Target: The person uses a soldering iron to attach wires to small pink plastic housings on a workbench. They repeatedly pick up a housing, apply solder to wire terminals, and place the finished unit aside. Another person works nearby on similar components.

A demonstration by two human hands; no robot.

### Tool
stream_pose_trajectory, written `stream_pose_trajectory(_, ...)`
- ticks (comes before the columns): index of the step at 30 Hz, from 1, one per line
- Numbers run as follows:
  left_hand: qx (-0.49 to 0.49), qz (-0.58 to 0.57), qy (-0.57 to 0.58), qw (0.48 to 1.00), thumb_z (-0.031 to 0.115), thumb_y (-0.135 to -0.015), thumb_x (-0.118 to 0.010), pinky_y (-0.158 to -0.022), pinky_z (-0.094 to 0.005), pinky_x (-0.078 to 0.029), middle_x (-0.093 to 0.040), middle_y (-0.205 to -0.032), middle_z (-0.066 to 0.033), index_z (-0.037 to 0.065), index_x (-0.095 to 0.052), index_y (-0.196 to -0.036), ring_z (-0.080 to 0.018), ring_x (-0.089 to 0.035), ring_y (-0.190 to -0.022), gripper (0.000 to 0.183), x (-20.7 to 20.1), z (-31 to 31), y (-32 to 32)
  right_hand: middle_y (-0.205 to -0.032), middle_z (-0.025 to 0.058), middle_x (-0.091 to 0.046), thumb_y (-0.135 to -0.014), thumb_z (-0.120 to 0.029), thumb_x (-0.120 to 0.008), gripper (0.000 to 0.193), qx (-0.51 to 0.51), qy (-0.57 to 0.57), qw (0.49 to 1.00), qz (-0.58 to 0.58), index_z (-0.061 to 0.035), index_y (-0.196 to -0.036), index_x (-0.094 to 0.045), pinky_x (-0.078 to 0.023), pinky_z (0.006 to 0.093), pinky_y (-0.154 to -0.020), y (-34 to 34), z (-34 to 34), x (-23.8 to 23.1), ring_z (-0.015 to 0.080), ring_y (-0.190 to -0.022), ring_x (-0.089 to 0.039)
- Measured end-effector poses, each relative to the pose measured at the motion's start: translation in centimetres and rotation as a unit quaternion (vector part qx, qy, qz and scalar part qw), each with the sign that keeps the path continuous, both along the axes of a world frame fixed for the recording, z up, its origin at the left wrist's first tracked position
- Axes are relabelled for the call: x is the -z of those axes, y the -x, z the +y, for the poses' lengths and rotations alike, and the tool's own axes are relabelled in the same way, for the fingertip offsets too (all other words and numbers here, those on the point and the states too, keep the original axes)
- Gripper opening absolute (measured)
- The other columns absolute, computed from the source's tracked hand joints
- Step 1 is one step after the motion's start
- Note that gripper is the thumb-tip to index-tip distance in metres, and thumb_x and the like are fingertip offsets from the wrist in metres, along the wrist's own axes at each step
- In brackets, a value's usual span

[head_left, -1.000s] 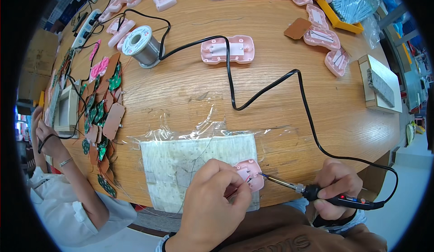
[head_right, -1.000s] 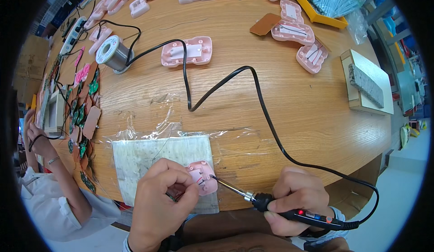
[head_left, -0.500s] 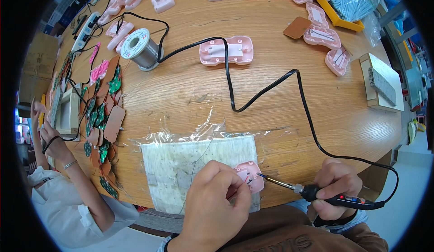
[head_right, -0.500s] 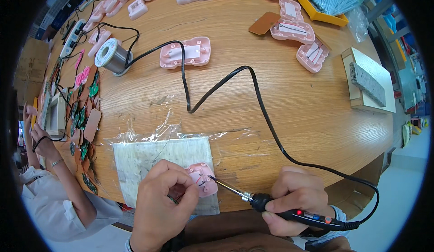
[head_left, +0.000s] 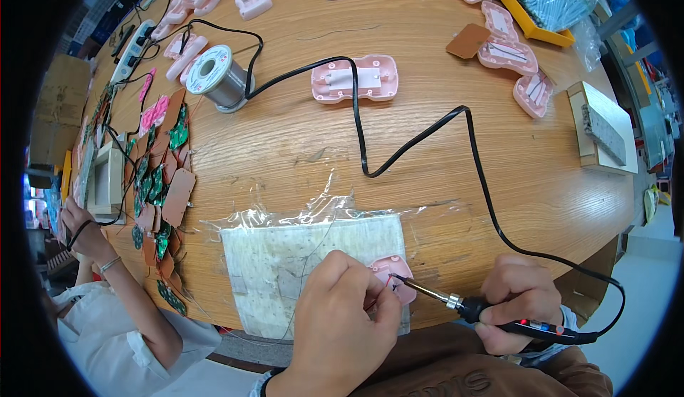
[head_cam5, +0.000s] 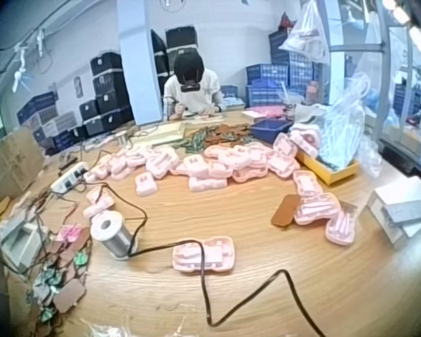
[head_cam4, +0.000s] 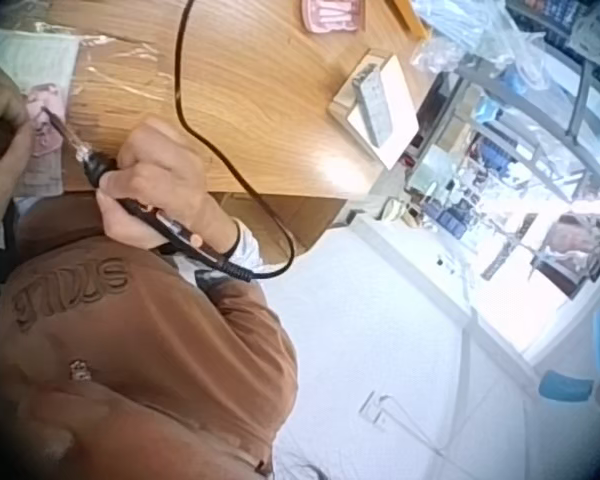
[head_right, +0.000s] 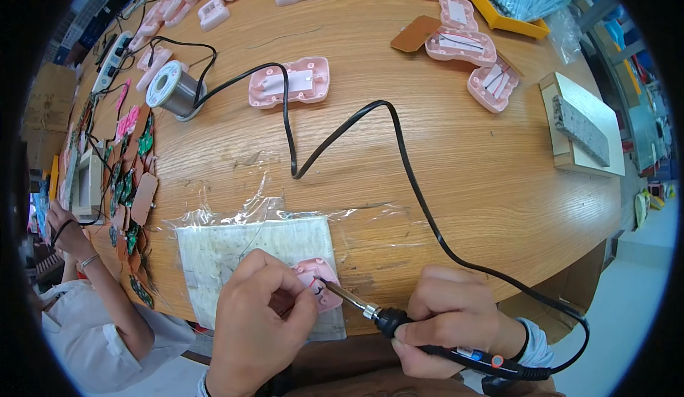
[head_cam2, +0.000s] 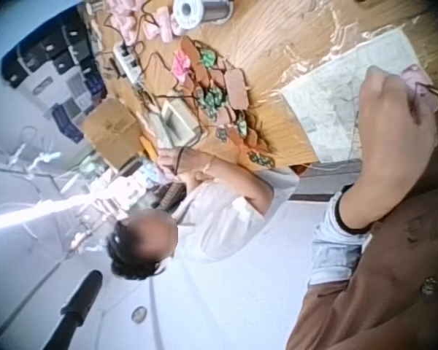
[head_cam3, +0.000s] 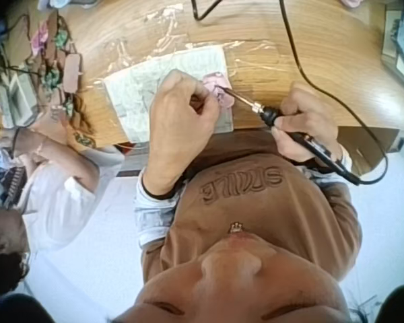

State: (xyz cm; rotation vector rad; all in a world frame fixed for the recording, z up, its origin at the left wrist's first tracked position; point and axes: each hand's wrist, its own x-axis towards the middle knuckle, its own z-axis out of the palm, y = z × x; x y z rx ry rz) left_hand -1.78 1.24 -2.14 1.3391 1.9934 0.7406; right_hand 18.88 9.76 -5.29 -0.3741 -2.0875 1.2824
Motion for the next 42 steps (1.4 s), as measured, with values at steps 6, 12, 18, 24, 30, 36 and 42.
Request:
stream_pose_trajectory(6, -0.005, -0.016, 0.021, 1.0, 0.0, -0.074, -0.067, -0.059, -0.0323, -0.049, -0.057, -0.079, -0.0131, -0.002, -0.061, -0.075, -0.0246, -0.06, -0.066, 0.007, 0.2, -0.2, 0.1, -0.06, 0.005, -0.051, -0.065, -0.007, -0.075, 0.021, 0.1, 0.04, 0.992, 0.073, -0.0055, -0.08, -0.06, -0.033, 0.0289, -0.043, -0.5, -0.3, 0.9, 0.0169, -0.048, -0.045)
stream_pose_trajectory(12, -0.028, -0.06, 0.041, 0.997, -0.004, -0.074, -0.066, -0.054, -0.0258, -0.052, -0.054, -0.078, -0.0095, -0.002, -0.058, -0.071, -0.0161, -0.061, -0.059, 0.009, 0.4, 0.0, -0.2, -0.06, 0.0054, -0.052, -0.065, -0.008, -0.075, 0.022, 0.109, 0.041, 0.99, 0.078, -0.0057, -0.079, -0.057, -0.03, 0.0287, -0.043, -1.1, -0.3, 1.5, 0.0154, -0.047, -0.044)
stream_pose_trajectory(18, -0.024, -0.057, 0.046, 0.997, -0.003, -0.074, -0.066, -0.056, -0.0256, -0.052, -0.054, -0.078, -0.0096, -0.002, -0.057, -0.07, -0.0166, -0.062, -0.06, 0.01, 0.3, -0.1, -0.2, -0.06, 0.0053, -0.053, -0.065, -0.008, -0.075, 0.023, 0.111, 0.026, 0.99, 0.079, -0.0062, -0.08, -0.057, -0.031, 0.0281, -0.044, -1.4, -0.3, 1.5, 0.0148, -0.047, -0.044)
stream_pose_trajectory(24, -0.014, -0.025, 0.02, 0.999, -0.003, -0.072, -0.068, -0.056, -0.0261, -0.053, -0.056, -0.079, -0.0105, -0.002, -0.059, -0.071, -0.0171, -0.062, -0.062, 0.009, 0.8, -0.3, -0.1, -0.061, 0.0053, -0.054, -0.066, -0.007, -0.074, 0.022, 0.116, 0.034, 0.99, 0.076, -0.0065, -0.079, -0.056, -0.031, 0.0276, -0.045, -1.7, -0.8, 1.6, 0.0146, -0.049, -0.045)
stream_pose_trajectory(30, 0.039, 0.144, -0.046, 0.988, 0.003, -0.066, -0.075, -0.077, -0.0372, -0.047, -0.058, -0.089, -0.0107, -0.001, -0.063, -0.089, -0.0273, -0.057, -0.085, 0.026, -0.1, -1.8, -0.1, -0.064, 0.0053, -0.055, -0.066, -0.004, -0.072, 0.021, 0.131, 0.047, 0.986, 0.096, -0.0062, -0.08, -0.057, -0.033, 0.0279, -0.047, -2.6, -0.9, 1.3, 0.0149, -0.051, -0.047)
stream_pose_trajectory(36, 0.12, 0.219, -0.051, 0.967, 0.012, -0.06, -0.08, -0.086, -0.0391, -0.039, -0.058, -0.099, -0.01, 0.001, -0.06, -0.106, -0.0303, -0.051, -0.097, 0.051, -1.1, -1.4, 0.7, -0.066, 0.0061, -0.058, -0.064, -0.001, -0.072, 0.02, 0.158, 0.05, 0.981, 0.097, -0.006, -0.081, -0.061, -0.037, 0.0307, -0.051, -3.4, -1.1, 1.2, 0.0194, -0.054, -0.053)
stream_pose_trajectory(42, 0.097, 0.187, -0.187, 0.959, 0.014, -0.064, -0.08, -0.084, -0.0388, -0.04, -0.059, -0.097, -0.0108, 0.001, -0.061, -0.105, -0.0302, -0.053, -0.094, 0.047, -5.3, 3.6, 2.3, -0.065, 0.0089, -0.057, -0.066, 0.002, -0.07, 0.017, 0.15, 0.027, 0.985, 0.076, -0.0031, -0.077, -0.058, -0.04, 0.0327, -0.051, -3.7, -1.3, 1.0, 0.023, -0.056, -0.055)
